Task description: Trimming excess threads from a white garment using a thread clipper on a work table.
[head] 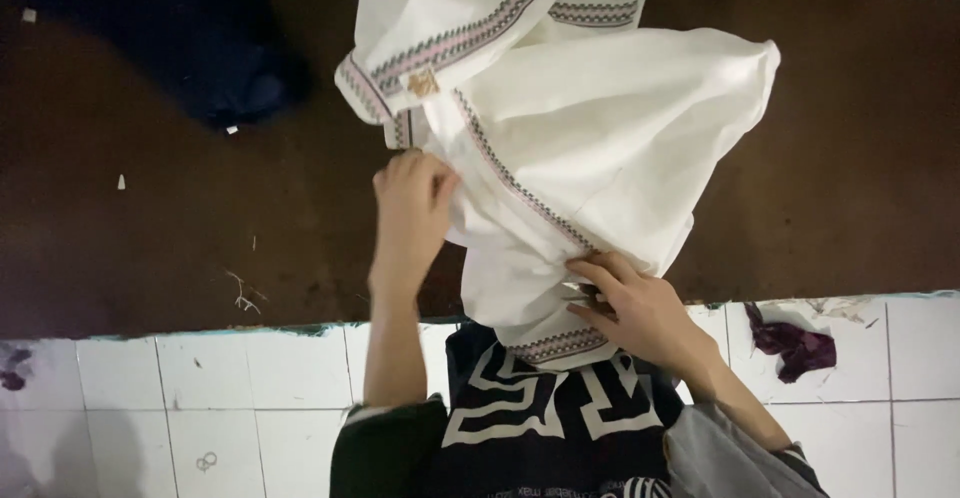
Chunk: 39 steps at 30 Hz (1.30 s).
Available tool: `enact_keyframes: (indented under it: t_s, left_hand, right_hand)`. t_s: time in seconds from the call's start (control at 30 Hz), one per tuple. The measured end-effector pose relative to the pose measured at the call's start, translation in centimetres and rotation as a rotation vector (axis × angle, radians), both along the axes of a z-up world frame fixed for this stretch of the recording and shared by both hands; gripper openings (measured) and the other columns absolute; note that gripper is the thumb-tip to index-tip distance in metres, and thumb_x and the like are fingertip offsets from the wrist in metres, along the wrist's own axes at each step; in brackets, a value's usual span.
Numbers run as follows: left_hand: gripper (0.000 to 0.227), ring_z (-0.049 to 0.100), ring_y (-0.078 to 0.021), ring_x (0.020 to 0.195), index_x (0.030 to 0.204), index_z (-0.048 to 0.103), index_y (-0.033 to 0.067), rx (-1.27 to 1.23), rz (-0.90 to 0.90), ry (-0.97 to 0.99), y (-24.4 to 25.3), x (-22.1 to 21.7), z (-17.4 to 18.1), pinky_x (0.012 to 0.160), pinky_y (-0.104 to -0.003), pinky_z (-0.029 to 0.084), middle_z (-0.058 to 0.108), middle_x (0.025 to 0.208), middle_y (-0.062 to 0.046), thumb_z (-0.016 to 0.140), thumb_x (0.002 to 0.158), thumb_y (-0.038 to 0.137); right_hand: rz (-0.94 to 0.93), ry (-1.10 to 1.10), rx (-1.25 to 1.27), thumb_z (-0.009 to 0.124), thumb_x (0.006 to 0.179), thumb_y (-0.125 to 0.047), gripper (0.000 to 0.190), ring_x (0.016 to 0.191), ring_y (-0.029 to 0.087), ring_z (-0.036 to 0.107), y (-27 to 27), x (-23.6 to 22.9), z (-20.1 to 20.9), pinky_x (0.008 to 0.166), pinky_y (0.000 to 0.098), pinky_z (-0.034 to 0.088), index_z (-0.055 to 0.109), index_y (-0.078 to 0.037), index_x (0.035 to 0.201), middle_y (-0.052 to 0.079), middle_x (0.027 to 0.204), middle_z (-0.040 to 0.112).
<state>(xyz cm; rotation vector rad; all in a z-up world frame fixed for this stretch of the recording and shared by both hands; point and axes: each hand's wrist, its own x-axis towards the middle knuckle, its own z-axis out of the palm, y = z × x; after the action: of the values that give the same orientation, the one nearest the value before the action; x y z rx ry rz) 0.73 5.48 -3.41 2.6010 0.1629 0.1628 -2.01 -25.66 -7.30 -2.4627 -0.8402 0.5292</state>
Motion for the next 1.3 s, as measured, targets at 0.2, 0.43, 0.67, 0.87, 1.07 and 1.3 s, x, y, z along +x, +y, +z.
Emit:
enact_keyframes:
  t_s: [0.2,0.43,0.67,0.87,1.07,1.3]
  left_hand:
    - [0.022,0.066,-0.0295,0.12,0.116,0.074,0.0125,-0.198,0.369,0.48,7.8,-13.4,3.8,0.1,-0.044,0.052,0.07,0.121,-0.008,0.059,0.106,0.025]
    - [0.039,0.054,-0.053,0.125,0.136,0.06,-0.0016,-0.098,0.676,0.345,1.0,-12.7,6.3,0.106,-0.065,0.04,0.054,0.135,-0.031,0.062,0.102,0.016]
    - [0.032,0.065,-0.0273,0.092,0.115,0.063,0.0059,0.006,-0.233,-0.162,-11.6,-4.1,-2.1,0.082,-0.039,0.054,0.055,0.104,-0.008,0.076,0.09,0.02]
    - [0.033,0.057,-0.0296,0.083,0.094,0.06,0.0034,0.38,-0.226,-0.351,-13.2,-1.1,-3.6,0.074,-0.042,0.045,0.05,0.093,-0.011,0.085,0.076,0.016]
    - [0.009,0.061,-0.0281,0.086,0.093,0.058,0.012,0.109,-0.232,-0.242,-11.2,-1.1,-8.7,0.076,-0.041,0.045,0.057,0.089,-0.007,0.066,0.091,0.013]
    - [0.045,0.025,-0.0075,0.039,0.052,0.032,0.0161,-0.591,-0.484,0.339,-13.2,-0.5,6.3,0.039,-0.022,0.022,0.023,0.046,0.006,0.042,0.091,-0.005]
  right_hand:
    - [0.055,0.152,0.088,0.078,0.084,-0.025,0.058,0.093,0.045,0.074,0.3,1.9,3.8,0.075,0.0557,0.061,0.056,-0.021,0.138,0.01,0.124,0.065]
    - [-0.168,0.18,0.303,0.081,0.077,-0.008,0.044,0.076,0.041,0.076,-1.4,2.1,4.6,0.063,0.045,0.061,0.069,-0.018,0.119,0.013,0.093,0.078]
    - [-0.418,0.16,0.507,0.075,0.09,-0.008,0.033,0.056,0.016,0.058,-1.9,2.4,2.1,0.056,0.0293,0.051,0.075,-0.012,0.123,0.005,0.083,0.076]
    - [-0.451,0.151,0.471,0.072,0.095,-0.01,0.031,0.074,0.022,0.068,-1.1,2.5,1.0,0.066,0.0398,0.058,0.071,-0.009,0.126,0.012,0.09,0.075]
    - [-0.455,0.115,0.455,0.076,0.093,-0.007,0.027,0.072,0.023,0.066,-1.2,2.7,1.1,0.06,0.0383,0.055,0.072,-0.006,0.119,0.014,0.091,0.075]
    - [-0.354,-0.014,0.378,0.063,0.099,0.006,0.031,0.058,0.013,0.057,-6.5,4.5,4.8,0.053,0.0241,0.053,0.066,0.008,0.129,0.022,0.125,0.072]
